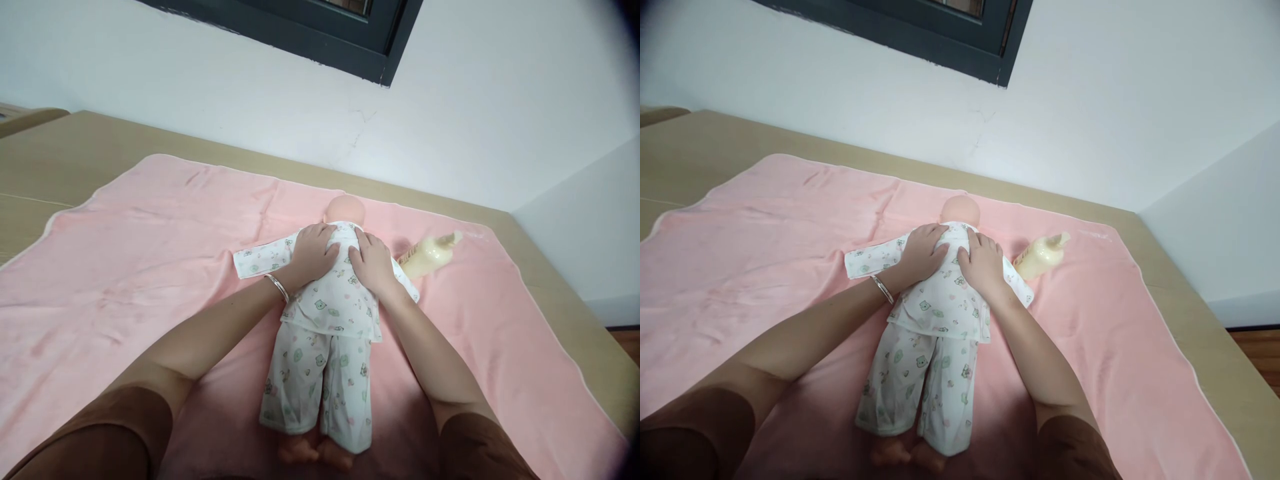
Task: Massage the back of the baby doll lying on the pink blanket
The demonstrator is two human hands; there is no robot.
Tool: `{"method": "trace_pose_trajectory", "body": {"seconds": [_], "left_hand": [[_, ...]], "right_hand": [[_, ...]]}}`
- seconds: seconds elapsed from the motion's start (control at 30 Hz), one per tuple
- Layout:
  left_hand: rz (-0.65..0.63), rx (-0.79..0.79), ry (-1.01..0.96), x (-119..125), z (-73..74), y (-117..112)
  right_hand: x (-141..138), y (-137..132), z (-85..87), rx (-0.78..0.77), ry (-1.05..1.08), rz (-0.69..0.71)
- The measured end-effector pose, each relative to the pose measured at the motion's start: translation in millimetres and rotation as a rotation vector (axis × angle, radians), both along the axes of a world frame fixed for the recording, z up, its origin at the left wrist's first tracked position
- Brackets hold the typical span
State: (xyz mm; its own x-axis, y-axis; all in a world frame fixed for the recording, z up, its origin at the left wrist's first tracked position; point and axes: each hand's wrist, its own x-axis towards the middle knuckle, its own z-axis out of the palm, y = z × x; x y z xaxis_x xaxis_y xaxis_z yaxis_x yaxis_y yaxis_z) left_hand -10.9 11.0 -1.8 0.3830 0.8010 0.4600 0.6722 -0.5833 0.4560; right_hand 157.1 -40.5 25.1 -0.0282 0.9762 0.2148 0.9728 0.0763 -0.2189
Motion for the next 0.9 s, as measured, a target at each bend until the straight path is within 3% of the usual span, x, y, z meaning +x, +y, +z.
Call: {"method": "trace_pose_trajectory", "body": {"seconds": [0.33, 0.47, 0.73, 0.9], "left_hand": [[0.003, -0.002, 0.015, 0.5, -0.7, 1.5], [0.032, 0.072, 0.033, 1.6, -0.3, -0.5], [0.121, 0.223, 0.145, 5.3, 11.9, -28.0], [0.109, 0.19, 0.089, 5.6, 1.1, -13.9]], "right_hand": [[2.2, 2.6, -5.1, 0.023, 0.04, -0.001], [0.4, 2.3, -5.2, 0.039, 0.035, -0.024], [-27.1, -26.7, 4.8, 0.112, -0.26, -0.017], [-14.9, -13.6, 4.5, 0.042, -0.127, -0.028]]}}
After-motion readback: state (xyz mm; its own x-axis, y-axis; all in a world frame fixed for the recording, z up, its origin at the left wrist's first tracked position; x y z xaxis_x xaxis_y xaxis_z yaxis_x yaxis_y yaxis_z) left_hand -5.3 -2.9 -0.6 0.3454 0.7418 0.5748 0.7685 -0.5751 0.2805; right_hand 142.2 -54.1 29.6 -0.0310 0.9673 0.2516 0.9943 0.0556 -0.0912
